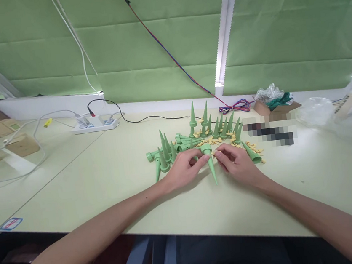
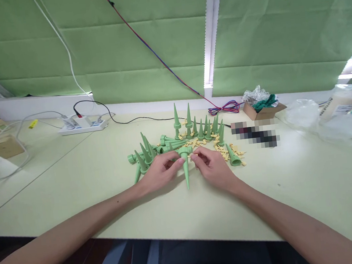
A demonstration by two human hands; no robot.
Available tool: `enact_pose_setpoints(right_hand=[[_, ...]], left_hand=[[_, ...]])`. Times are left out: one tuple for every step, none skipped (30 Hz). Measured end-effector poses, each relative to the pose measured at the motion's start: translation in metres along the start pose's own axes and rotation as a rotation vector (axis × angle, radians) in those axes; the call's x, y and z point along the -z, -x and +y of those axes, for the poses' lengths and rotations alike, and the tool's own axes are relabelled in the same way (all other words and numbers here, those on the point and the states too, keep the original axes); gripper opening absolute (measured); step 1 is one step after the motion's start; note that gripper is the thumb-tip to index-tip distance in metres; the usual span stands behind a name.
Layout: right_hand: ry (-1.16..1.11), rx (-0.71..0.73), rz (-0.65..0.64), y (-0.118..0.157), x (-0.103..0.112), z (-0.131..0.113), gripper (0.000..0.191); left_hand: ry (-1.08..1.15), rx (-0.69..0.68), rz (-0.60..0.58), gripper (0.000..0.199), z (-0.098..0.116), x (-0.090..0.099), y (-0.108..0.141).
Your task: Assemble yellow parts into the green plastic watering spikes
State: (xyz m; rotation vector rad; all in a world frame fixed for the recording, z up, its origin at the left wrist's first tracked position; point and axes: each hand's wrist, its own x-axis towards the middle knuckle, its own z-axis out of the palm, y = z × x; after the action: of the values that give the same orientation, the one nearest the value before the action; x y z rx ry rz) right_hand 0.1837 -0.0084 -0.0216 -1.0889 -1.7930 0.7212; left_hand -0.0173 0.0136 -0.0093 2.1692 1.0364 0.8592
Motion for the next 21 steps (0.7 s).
enact_pose_setpoints(right_hand=[[0.002, -0.003, -0.003, 0.0000, 0.0001, 0.0000, 0.029], [0.003, -0.005, -0.007, 0.0000, 0.0002, 0.0000, 0.030], [0.004, -0.006, -0.010, 0.0001, 0.0004, -0.0001, 0.030], [0.005, -0.007, -0.013, 0.0002, 0.0006, -0.0002, 0.030], [0.007, -0.007, -0.016, 0.0005, 0.0007, -0.0003, 0.030], [0.009, -0.007, -0.018, 0.0007, 0.0008, -0.0002, 0.031], [0.011, -0.006, -0.020, 0.0010, 0.0008, -0.0001, 0.031], [0.012, -0.005, -0.020, 0.0012, 0.0008, 0.0002, 0.031], [0.012, -0.003, -0.019, 0.0013, 0.0007, 0.0007, 0.032], [0.012, 0.000, -0.018, 0.0013, 0.0007, 0.0012, 0.032], [0.010, 0.004, -0.016, 0.0012, 0.0006, 0.0018, 0.033], [0.006, 0.008, -0.015, 0.0011, 0.0006, 0.0023, 0.034], [0.001, 0.013, -0.014, 0.0010, 0.0006, 0.0027, 0.034], [-0.005, 0.018, -0.016, 0.0009, 0.0006, 0.0028, 0.035], [-0.014, 0.022, -0.019, 0.0009, 0.0007, 0.0028, 0.036], [-0.022, 0.026, -0.022, 0.0010, 0.0007, 0.0025, 0.038], [-0.029, 0.030, -0.024, 0.0012, 0.0008, 0.0020, 0.039], [-0.033, 0.034, -0.026, 0.0015, 0.0009, 0.0014, 0.040], [-0.035, 0.039, -0.025, 0.0019, 0.0009, 0.0009, 0.041], [-0.034, 0.045, -0.024, 0.0023, 0.0008, 0.0004, 0.042], [-0.033, 0.050, -0.022, 0.0028, 0.0008, 0.0001, 0.042]], left_hand=[[0.003, 0.006, -0.002, 0.042, 0.0002, 0.0001, 0.0001], [0.005, 0.009, -0.003, 0.041, 0.0003, 0.0003, 0.0001], [0.002, 0.010, -0.001, 0.041, 0.0004, 0.0004, 0.0000], [0.000, 0.009, 0.002, 0.040, 0.0004, 0.0006, -0.0001], [-0.001, 0.006, -0.003, 0.040, 0.0003, 0.0008, -0.0002], [-0.004, 0.002, -0.005, 0.040, 0.0003, 0.0010, -0.0003], [-0.009, -0.003, -0.009, 0.040, 0.0003, 0.0011, -0.0004], [-0.016, -0.011, -0.005, 0.039, 0.0003, 0.0012, -0.0004], [-0.020, -0.015, -0.002, 0.038, 0.0003, 0.0011, -0.0004], [-0.020, -0.021, 0.005, 0.037, 0.0004, 0.0010, -0.0003], [-0.020, -0.028, 0.009, 0.037, 0.0004, 0.0007, -0.0001], [-0.017, -0.033, 0.016, 0.037, 0.0003, 0.0004, 0.0000], [-0.013, -0.042, 0.021, 0.037, 0.0001, 0.0000, 0.0003], [-0.012, -0.053, 0.026, 0.037, -0.0002, -0.0003, 0.0005], [-0.016, -0.070, 0.032, 0.038, -0.0007, -0.0005, 0.0007], [-0.024, -0.091, 0.040, 0.038, -0.0013, -0.0007, 0.0009], [-0.036, -0.118, 0.048, 0.037, -0.0022, -0.0009, 0.0011], [-0.050, -0.146, 0.058, 0.037, -0.0032, -0.0009, 0.0012], [-0.063, -0.177, 0.070, 0.036, -0.0044, -0.0009, 0.0012], [-0.073, -0.209, 0.084, 0.035, -0.0055, -0.0009, 0.0012], [-0.082, -0.242, 0.097, 0.034, -0.0066, -0.0009, 0.0011]])
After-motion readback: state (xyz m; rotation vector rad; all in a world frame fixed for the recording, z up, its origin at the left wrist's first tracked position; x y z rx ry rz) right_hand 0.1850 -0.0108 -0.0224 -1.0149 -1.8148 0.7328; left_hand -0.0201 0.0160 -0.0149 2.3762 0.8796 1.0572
